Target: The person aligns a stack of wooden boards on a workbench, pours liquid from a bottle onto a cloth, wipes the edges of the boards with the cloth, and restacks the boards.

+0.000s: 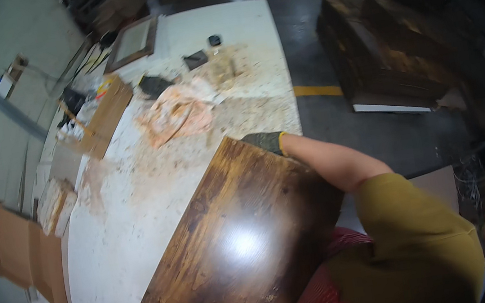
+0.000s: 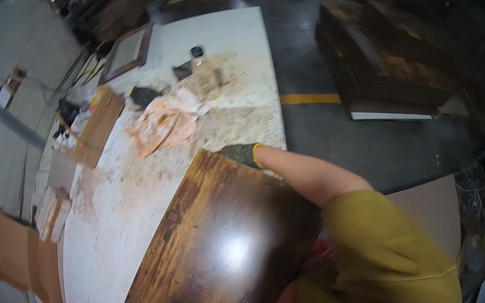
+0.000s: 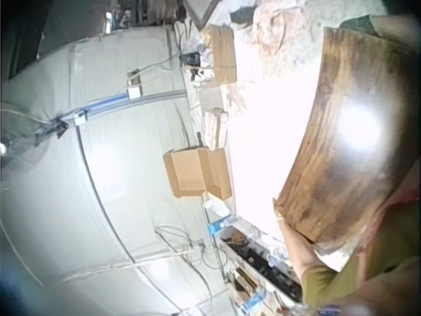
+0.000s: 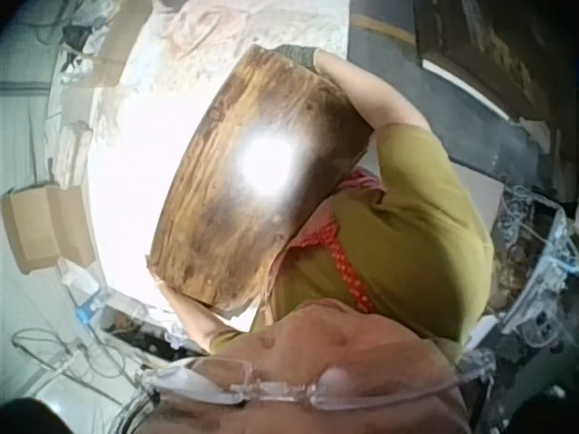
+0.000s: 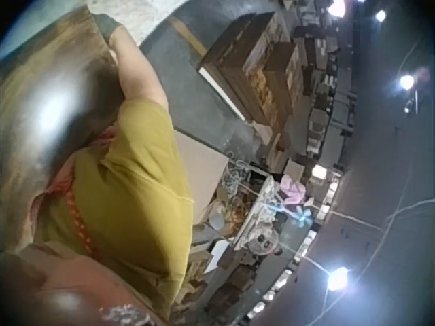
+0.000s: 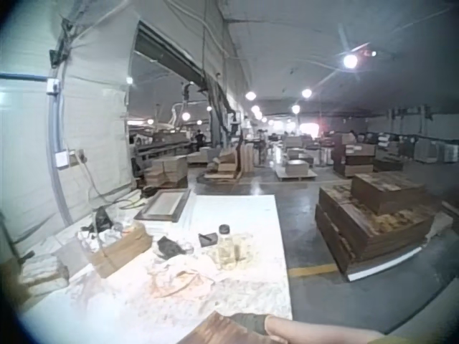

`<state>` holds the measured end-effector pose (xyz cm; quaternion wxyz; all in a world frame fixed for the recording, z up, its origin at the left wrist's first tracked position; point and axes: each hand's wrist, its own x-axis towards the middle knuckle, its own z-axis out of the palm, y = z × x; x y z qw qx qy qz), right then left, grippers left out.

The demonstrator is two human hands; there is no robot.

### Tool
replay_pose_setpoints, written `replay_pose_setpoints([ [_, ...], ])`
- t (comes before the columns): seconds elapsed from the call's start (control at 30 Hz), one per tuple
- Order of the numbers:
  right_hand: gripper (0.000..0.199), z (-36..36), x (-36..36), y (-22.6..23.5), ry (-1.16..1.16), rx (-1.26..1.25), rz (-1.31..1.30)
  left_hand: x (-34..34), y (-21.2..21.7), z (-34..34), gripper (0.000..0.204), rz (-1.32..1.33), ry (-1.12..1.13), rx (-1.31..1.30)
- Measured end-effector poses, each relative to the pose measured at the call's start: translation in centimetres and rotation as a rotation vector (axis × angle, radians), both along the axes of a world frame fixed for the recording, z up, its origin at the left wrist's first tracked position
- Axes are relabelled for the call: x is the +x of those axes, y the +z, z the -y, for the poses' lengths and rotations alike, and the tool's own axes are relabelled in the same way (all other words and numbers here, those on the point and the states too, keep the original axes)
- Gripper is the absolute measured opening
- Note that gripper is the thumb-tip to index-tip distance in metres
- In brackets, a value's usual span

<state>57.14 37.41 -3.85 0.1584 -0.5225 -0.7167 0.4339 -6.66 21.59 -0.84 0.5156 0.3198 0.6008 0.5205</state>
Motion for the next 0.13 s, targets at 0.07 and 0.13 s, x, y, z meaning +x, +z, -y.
replay_pose_setpoints([
  [0.07,0.040,0.4,0.5,-2.1,-0.204,0.066,-0.105,2.2,1.4,-1.4,0.079,-0.112,-0.004,0.006],
  [0.13,0.042,-0.3,1.2,-6.0,-0.523,0.211,-0.346,4.7,2.0,-3.3,0.079,-0.190,-0.024,0.016],
])
